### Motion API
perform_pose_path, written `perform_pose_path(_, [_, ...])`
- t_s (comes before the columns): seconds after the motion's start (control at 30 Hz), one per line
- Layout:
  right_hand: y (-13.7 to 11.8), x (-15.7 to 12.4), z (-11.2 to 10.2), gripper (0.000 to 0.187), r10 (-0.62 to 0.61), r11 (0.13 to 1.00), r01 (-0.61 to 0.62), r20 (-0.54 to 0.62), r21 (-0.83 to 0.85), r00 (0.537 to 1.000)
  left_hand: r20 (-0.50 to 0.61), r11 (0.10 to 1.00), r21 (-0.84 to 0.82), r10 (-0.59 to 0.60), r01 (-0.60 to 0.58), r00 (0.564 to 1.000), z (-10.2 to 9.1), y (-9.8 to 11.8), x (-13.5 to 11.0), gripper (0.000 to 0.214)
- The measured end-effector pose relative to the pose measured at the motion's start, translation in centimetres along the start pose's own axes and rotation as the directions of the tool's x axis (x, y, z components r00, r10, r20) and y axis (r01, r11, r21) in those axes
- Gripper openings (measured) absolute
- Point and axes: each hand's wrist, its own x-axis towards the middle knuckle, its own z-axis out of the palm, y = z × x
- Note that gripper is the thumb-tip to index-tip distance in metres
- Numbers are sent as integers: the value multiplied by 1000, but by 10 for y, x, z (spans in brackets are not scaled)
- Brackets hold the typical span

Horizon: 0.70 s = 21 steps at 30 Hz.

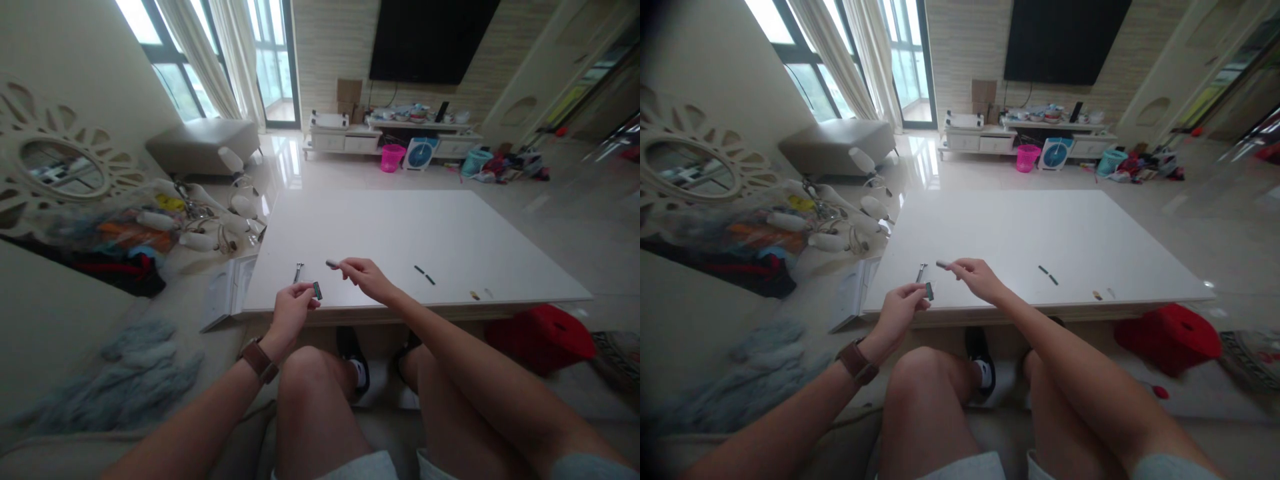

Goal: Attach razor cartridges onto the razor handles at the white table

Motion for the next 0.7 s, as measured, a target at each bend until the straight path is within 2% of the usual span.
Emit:
perform_pose_path(0.13, [0, -4, 3, 32, -114, 974, 125, 66, -188, 991, 16, 1000, -6, 11, -11, 1000, 0, -2, 1, 24])
perform_pose_path(0.3, [-2, -7, 8, 31, -154, 931, 181, 109, -317, 982, 13, 999, -44, 21, -21, 1000, -1, -4, 2, 23])
perform_pose_path(0.53, [-3, -6, 10, 32, -177, 915, 212, 131, -342, 975, 46, 990, -143, 16, -9, 999, 0, -3, 3, 24])
perform_pose_path(0.7, [-7, -6, 7, 31, -176, 922, 228, 186, -314, 967, 17, 985, -174, 3, 0, 1000, -1, -6, 5, 25])
